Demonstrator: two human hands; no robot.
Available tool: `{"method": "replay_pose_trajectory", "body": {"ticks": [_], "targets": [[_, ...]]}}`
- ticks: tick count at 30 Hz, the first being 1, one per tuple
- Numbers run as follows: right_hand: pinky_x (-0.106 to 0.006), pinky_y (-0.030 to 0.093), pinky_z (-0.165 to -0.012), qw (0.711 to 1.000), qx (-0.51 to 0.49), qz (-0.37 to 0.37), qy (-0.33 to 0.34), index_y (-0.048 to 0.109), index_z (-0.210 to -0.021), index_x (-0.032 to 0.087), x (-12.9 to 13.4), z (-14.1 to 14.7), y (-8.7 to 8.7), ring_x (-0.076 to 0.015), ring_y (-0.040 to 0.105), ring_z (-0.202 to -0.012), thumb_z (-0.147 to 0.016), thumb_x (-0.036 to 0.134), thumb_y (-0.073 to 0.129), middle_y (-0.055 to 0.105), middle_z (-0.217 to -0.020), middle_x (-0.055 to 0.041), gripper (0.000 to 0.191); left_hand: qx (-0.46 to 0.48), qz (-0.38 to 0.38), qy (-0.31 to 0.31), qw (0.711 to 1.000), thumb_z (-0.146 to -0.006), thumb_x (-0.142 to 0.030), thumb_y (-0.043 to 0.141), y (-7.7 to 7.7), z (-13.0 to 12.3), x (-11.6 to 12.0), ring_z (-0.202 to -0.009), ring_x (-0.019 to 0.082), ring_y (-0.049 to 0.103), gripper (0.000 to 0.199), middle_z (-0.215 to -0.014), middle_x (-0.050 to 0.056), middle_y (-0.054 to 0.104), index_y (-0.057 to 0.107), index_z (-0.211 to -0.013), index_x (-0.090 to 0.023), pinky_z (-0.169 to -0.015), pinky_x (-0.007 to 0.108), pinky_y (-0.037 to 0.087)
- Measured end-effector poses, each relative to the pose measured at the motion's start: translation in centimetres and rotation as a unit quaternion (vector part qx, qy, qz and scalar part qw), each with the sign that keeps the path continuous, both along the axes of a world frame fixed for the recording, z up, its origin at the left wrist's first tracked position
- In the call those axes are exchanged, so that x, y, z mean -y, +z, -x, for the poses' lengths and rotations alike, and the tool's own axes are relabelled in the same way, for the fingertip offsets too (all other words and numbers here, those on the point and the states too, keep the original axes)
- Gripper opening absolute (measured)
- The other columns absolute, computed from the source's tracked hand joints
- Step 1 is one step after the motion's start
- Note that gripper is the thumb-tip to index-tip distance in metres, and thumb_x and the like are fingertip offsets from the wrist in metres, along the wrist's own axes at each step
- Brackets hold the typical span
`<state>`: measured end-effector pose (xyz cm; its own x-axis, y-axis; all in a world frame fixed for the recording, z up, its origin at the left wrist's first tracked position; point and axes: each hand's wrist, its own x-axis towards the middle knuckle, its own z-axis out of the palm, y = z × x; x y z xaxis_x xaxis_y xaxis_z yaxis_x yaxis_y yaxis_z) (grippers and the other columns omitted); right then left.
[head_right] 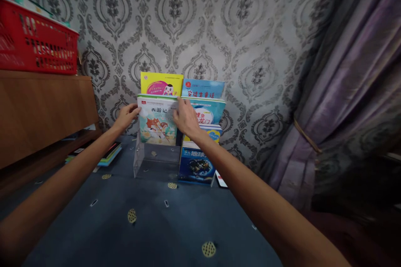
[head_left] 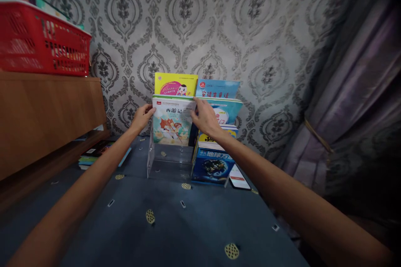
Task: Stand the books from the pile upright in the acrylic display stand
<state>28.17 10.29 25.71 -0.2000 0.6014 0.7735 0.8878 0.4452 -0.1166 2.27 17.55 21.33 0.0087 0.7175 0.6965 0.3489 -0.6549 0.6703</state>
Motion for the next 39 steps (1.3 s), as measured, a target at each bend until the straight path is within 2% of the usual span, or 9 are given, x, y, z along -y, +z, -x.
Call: {"method": "replay_pose_trajectory", "body": {"ticks": [11,16,18,21,25,28,31,35,39], "targets": [[-0.051,0.050,-0.095,0.997,-0.050,-0.011,0.050,0.045,-0.141,0.005,-0.4,-0.2,-1.1,-0.0305,0.060,-0.101,-0.083,0.016,0.047,0.061,-0.113,-0.0190,0.058,0.010,0.020,-0.012,1.000,-0.082,-0.044,0.054,-0.3,-0.4,0.3,-0.085,0.022,0.063,0.038,-0.096,0.008,0.070,0.062,-0.103,-0.014,-0.064,0.029,0.053],[-0.054,0.050,-0.097,0.991,-0.097,-0.042,0.086,0.040,-0.143,0.011,2.6,0.6,-2.7,-0.0313,0.056,-0.112,-0.086,0.017,0.048,0.054,-0.124,-0.0187,0.058,0.052,0.036,-0.030,0.998,-0.083,-0.042,0.055,-0.9,-0.7,0.4,-0.084,0.020,0.064,0.036,-0.096,0.008,0.069,0.058,-0.107,-0.016,-0.065,0.030,0.054],[-0.050,0.051,-0.098,0.985,-0.107,-0.046,0.124,0.043,-0.141,0.014,4.8,1.4,-4.6,-0.0291,0.056,-0.114,-0.090,0.018,0.046,0.054,-0.123,-0.0168,0.052,0.075,0.043,-0.045,0.995,-0.083,-0.042,0.057,-1.4,-0.8,0.6,-0.086,0.020,0.065,0.039,-0.099,0.008,0.069,0.056,-0.113,-0.017,-0.067,0.031,0.055],[-0.043,0.051,-0.100,0.972,-0.095,-0.015,0.212,0.053,-0.131,0.019,7.8,2.7,-9.2,-0.0254,0.055,-0.120,-0.094,0.013,0.042,0.055,-0.125,-0.0144,0.039,0.114,0.045,-0.044,0.991,-0.083,-0.042,0.059,-2.9,-0.7,1.2,-0.093,0.022,0.066,0.045,-0.104,0.008,0.068,0.052,-0.120,-0.018,-0.069,0.031,0.056],[-0.038,0.053,-0.096,0.957,-0.043,0.077,0.277,0.061,-0.118,0.019,10.2,3.9,-16.2,-0.0226,0.059,-0.115,-0.093,0.010,0.045,0.060,-0.120,-0.0124,0.031,0.147,0.051,0.006,0.988,-0.084,-0.042,0.057,-6.2,-0.2,3.0,-0.098,0.023,0.065,0.041,-0.105,0.009,0.065,0.050,-0.118,-0.019,-0.068,0.031,0.055],[-0.033,0.053,-0.090,0.946,-0.061,0.157,0.278,0.064,-0.110,0.019,10.9,4.2,-20.1,-0.0197,0.063,-0.106,-0.093,0.009,0.047,0.063,-0.114,-0.0101,0.026,0.100,0.027,0.074,0.992,-0.087,-0.040,0.054,-8.3,-0.1,4.9,-0.096,0.023,0.065,0.035,-0.104,0.009,0.065,0.052,-0.115,-0.019,-0.071,0.033,0.055],[-0.031,0.052,-0.087,0.937,-0.114,0.199,0.263,0.065,-0.105,0.019,11.2,4.1,-22.9,-0.0182,0.064,-0.099,-0.092,0.007,0.047,0.065,-0.106,-0.0081,0.025,0.006,-0.036,0.105,0.994,-0.089,-0.035,0.051,-9.1,-1.1,6.8,-0.101,0.022,0.064,0.029,-0.107,0.009,0.066,0.054,-0.114,-0.019,-0.083,0.036,0.054],[-0.031,0.053,-0.084,0.929,-0.154,0.231,0.246,0.067,-0.101,0.019,11.2,3.8,-25.8,-0.0186,0.065,-0.091,-0.091,0.007,0.047,0.067,-0.095,-0.0066,0.025,-0.082,-0.078,0.078,0.991,-0.093,-0.030,0.047,-9.6,-3.4,8.8,-0.105,0.022,0.064,0.025,-0.112,0.010,0.066,0.055,-0.113,-0.019,-0.088,0.036,0.052],[-0.034,0.052,-0.086,0.928,-0.166,0.250,0.222,0.069,-0.103,0.020,11.2,3.3,-27.5,-0.0213,0.066,-0.093,-0.092,0.011,0.049,0.070,-0.094,-0.0072,0.025,-0.174,-0.075,0.086,0.978,-0.096,-0.028,0.041,-12.1,-3.7,10.2,-0.107,0.022,0.062,0.027,-0.112,0.010,0.066,0.057,-0.116,-0.020,-0.096,0.038,0.050]]}}
